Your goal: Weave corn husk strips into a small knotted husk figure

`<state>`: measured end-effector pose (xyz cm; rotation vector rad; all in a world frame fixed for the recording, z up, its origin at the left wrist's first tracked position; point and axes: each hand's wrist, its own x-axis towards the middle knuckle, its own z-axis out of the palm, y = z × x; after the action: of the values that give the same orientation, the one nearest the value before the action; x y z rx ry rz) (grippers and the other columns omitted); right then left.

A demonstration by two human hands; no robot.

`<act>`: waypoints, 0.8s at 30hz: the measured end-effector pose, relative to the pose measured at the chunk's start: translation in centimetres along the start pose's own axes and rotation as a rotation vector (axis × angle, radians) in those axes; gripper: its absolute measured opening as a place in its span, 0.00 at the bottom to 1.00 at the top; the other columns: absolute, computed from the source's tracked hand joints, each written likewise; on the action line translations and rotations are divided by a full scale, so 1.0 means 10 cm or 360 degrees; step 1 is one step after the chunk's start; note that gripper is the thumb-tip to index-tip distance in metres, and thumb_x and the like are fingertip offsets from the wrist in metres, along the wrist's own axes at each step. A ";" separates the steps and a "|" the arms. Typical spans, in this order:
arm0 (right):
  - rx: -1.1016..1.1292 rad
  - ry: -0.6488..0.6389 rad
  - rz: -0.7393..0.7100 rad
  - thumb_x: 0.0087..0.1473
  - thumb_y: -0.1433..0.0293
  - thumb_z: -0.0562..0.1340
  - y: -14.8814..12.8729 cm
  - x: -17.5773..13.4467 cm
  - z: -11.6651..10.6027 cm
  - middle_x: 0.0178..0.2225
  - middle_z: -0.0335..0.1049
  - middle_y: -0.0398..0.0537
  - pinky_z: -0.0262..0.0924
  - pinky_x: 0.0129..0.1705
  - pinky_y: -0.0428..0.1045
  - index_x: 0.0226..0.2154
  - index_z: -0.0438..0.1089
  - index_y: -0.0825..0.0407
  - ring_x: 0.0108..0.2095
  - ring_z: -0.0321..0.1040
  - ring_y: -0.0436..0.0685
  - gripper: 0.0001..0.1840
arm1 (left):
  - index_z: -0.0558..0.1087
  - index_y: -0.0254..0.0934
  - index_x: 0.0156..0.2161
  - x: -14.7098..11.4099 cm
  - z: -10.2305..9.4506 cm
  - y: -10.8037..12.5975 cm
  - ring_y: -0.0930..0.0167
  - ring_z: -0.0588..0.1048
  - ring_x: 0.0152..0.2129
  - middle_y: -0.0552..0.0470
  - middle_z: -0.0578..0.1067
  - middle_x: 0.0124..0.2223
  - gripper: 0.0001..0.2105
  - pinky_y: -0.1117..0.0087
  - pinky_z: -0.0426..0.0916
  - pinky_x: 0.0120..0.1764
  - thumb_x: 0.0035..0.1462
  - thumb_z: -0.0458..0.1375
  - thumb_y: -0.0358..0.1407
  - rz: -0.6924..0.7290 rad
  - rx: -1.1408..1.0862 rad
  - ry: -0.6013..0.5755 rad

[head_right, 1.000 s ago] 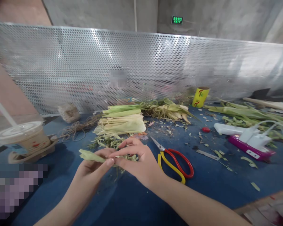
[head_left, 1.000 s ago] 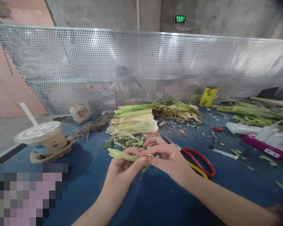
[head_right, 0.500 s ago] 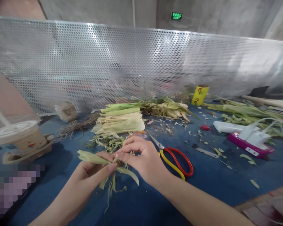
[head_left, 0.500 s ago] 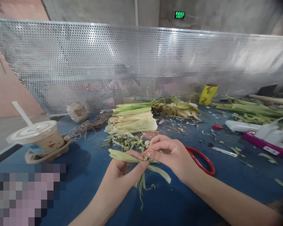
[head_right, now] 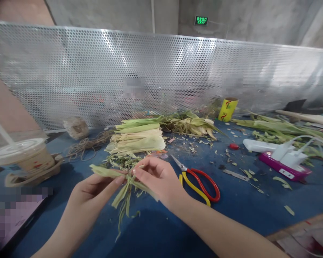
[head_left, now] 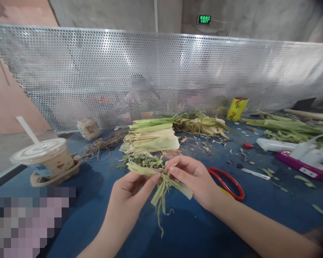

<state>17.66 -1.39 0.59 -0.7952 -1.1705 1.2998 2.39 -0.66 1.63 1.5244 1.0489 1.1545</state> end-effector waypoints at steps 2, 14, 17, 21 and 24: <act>0.0031 -0.0063 0.0048 0.41 0.64 0.66 0.02 -0.01 0.01 0.24 0.63 0.39 0.55 0.28 0.42 0.27 0.66 0.53 0.24 0.59 0.45 0.12 | 0.76 0.36 0.29 0.00 0.00 -0.01 0.70 0.73 0.26 0.53 0.77 0.28 0.05 0.73 0.67 0.31 0.44 0.61 0.34 0.0006 0.0032 0.0044; -0.0001 -0.0037 0.0255 0.38 0.68 0.68 0.10 0.00 0.00 0.20 0.64 0.38 0.53 0.23 0.41 0.21 0.63 0.54 0.19 0.57 0.43 0.12 | 0.77 0.39 0.25 0.04 -0.04 -0.05 0.71 0.71 0.28 0.54 0.74 0.28 0.02 0.74 0.66 0.32 0.44 0.61 0.31 0.0323 0.0240 0.0092; -0.0050 -0.0036 0.0172 0.36 0.71 0.68 0.09 -0.01 0.00 0.22 0.65 0.38 0.54 0.22 0.41 0.21 0.63 0.54 0.19 0.58 0.42 0.13 | 0.76 0.39 0.24 0.05 -0.03 -0.04 0.72 0.71 0.29 0.54 0.74 0.29 0.02 0.75 0.66 0.33 0.44 0.61 0.32 0.0277 0.0152 0.0139; -0.0231 0.0046 0.0041 0.38 0.71 0.67 0.04 0.00 -0.01 0.23 0.65 0.39 0.56 0.22 0.41 0.24 0.64 0.54 0.20 0.60 0.44 0.11 | 0.75 0.38 0.32 0.05 0.02 -0.07 0.69 0.73 0.32 0.51 0.76 0.34 0.06 0.72 0.68 0.35 0.45 0.60 0.33 0.0121 -0.0027 -0.0125; -0.0366 0.0082 -0.0088 0.40 0.71 0.65 -0.01 -0.01 -0.03 0.27 0.66 0.41 0.61 0.27 0.44 0.30 0.67 0.52 0.26 0.64 0.48 0.10 | 0.73 0.38 0.35 0.04 0.03 -0.11 0.67 0.73 0.32 0.49 0.76 0.36 0.11 0.70 0.68 0.33 0.43 0.62 0.34 0.0078 0.0129 -0.0230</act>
<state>17.94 -1.43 0.62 -0.9508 -1.3067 1.1051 2.62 -0.08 0.63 1.6797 0.9757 1.0292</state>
